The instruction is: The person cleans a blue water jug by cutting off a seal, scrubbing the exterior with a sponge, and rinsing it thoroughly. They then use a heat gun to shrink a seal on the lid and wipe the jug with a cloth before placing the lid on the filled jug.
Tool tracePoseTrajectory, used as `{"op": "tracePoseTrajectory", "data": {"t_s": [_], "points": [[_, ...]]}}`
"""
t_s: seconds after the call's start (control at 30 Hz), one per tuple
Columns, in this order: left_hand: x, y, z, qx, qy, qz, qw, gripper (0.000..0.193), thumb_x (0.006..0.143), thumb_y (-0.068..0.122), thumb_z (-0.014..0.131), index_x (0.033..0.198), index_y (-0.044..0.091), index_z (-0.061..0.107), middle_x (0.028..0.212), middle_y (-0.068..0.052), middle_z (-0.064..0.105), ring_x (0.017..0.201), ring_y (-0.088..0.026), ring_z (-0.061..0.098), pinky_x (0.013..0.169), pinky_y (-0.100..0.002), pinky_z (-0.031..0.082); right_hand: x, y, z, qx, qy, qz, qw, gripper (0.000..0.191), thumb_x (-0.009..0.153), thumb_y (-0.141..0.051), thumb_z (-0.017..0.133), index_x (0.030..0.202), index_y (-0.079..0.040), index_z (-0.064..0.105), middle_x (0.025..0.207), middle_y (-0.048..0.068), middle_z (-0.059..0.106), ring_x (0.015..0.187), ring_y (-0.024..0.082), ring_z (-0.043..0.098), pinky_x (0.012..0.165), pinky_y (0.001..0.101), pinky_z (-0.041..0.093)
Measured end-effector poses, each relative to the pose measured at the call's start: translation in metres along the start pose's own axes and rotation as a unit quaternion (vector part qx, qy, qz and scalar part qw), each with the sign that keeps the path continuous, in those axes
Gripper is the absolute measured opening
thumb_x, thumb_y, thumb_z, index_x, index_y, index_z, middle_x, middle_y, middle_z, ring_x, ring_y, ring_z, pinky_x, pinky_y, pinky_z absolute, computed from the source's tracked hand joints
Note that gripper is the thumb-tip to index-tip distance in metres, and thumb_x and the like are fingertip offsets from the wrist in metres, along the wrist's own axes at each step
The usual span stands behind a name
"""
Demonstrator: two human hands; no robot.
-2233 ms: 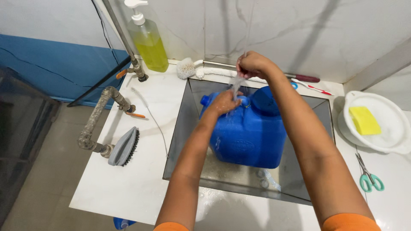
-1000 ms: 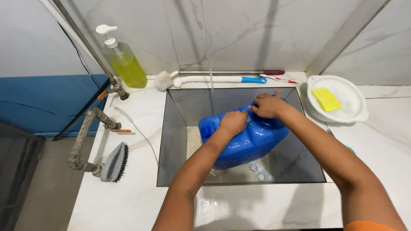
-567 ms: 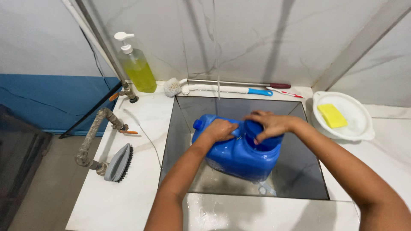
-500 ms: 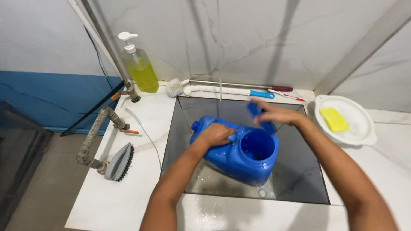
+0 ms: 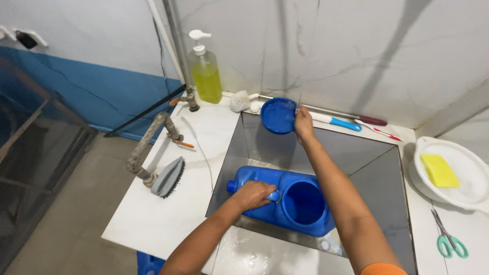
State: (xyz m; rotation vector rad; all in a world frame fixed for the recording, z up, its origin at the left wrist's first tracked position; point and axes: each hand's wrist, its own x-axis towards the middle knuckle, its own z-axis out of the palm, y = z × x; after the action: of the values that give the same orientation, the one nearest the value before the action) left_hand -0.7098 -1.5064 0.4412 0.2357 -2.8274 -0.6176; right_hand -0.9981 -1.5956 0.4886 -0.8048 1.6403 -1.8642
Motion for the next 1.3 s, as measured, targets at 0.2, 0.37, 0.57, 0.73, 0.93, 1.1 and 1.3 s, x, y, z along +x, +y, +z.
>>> {"op": "tracePoseTrajectory", "data": {"t_s": [0.2, 0.37, 0.57, 0.73, 0.93, 1.1, 1.3], "points": [[-0.035, -0.008, 0.010, -0.009, -0.004, -0.003, 1.000, 0.033, 0.078, 0.018, 0.079, 0.100, 0.007, 0.057, 0.090, -0.013, 0.067, 0.092, -0.037, 0.067, 0.077, -0.049, 0.052, -0.003, 0.000, -0.005, -0.140, -0.036, -0.171, 0.975, 0.035, 0.116, -0.021, 0.047, 0.142, -0.002, 0.059, 0.133, 0.019, 0.062, 0.120, 0.025, 0.057, 0.100, 0.0390, 0.046], [-0.022, -0.013, 0.008, 0.019, -0.009, -0.015, 1.000, 0.034, 0.081, 0.020, 0.080, 0.101, 0.007, 0.056, 0.090, -0.015, 0.067, 0.090, -0.038, 0.067, 0.076, -0.050, 0.052, -0.007, -0.013, -0.009, -0.126, 0.008, -0.164, 0.978, 0.035, 0.109, -0.025, 0.045, 0.130, -0.002, 0.061, 0.114, 0.013, 0.069, 0.102, 0.021, 0.062, 0.091, 0.0347, 0.049], [0.043, -0.024, 0.017, 0.004, 0.018, -0.081, 0.997, 0.038, 0.086, 0.026, 0.076, 0.109, 0.004, 0.054, 0.090, -0.021, 0.071, 0.087, -0.044, 0.068, 0.075, -0.055, 0.052, 0.009, -0.013, -0.006, -0.228, 0.013, -0.144, 0.963, 0.034, 0.116, -0.030, 0.043, 0.109, -0.001, 0.060, 0.092, 0.011, 0.064, 0.083, 0.021, 0.059, 0.075, 0.0341, 0.049], [0.117, -0.054, 0.030, -0.039, 0.076, -0.157, 0.984, 0.047, 0.086, 0.027, 0.072, 0.114, -0.005, 0.053, 0.097, -0.030, 0.071, 0.093, -0.046, 0.068, 0.083, -0.056, 0.053, -0.001, -0.020, 0.001, -0.053, -0.044, 0.065, 0.996, 0.032, 0.109, -0.033, 0.043, 0.135, -0.015, 0.050, 0.101, 0.001, 0.061, 0.084, 0.019, 0.060, 0.062, 0.0391, 0.052], [0.134, -0.082, 0.046, -0.141, 0.131, -0.183, 0.964, 0.049, 0.085, 0.031, 0.071, 0.114, -0.007, 0.061, 0.103, -0.033, 0.070, 0.097, -0.047, 0.069, 0.086, -0.054, 0.054, -0.030, -0.023, 0.015, 0.025, -0.304, 0.208, 0.929, 0.047, 0.103, -0.026, 0.053, 0.146, -0.008, 0.046, 0.098, 0.005, 0.071, 0.079, 0.020, 0.070, 0.066, 0.0418, 0.060], [0.121, -0.077, 0.058, -0.126, 0.033, -0.272, 0.953, 0.050, 0.098, 0.042, 0.057, 0.126, 0.001, 0.060, 0.108, -0.030, 0.071, 0.097, -0.048, 0.068, 0.086, -0.055, 0.052, -0.040, 0.015, 0.098, -0.298, -0.331, 0.213, 0.870, 0.042, 0.100, -0.019, 0.060, 0.133, 0.006, 0.058, 0.092, 0.019, 0.074, 0.069, 0.028, 0.075, 0.062, 0.0413, 0.062], [0.103, -0.056, 0.050, -0.155, 0.106, -0.136, 0.973, 0.044, 0.097, 0.038, 0.059, 0.118, -0.001, 0.060, 0.118, -0.029, 0.068, 0.114, -0.040, 0.064, 0.102, -0.048, 0.048, -0.069, 0.026, 0.159, -0.341, -0.357, 0.205, 0.845, 0.061, 0.097, -0.034, 0.067, 0.127, 0.018, 0.056, 0.109, 0.034, 0.069, 0.086, 0.042, 0.077, 0.074, 0.0523, 0.065]]}}
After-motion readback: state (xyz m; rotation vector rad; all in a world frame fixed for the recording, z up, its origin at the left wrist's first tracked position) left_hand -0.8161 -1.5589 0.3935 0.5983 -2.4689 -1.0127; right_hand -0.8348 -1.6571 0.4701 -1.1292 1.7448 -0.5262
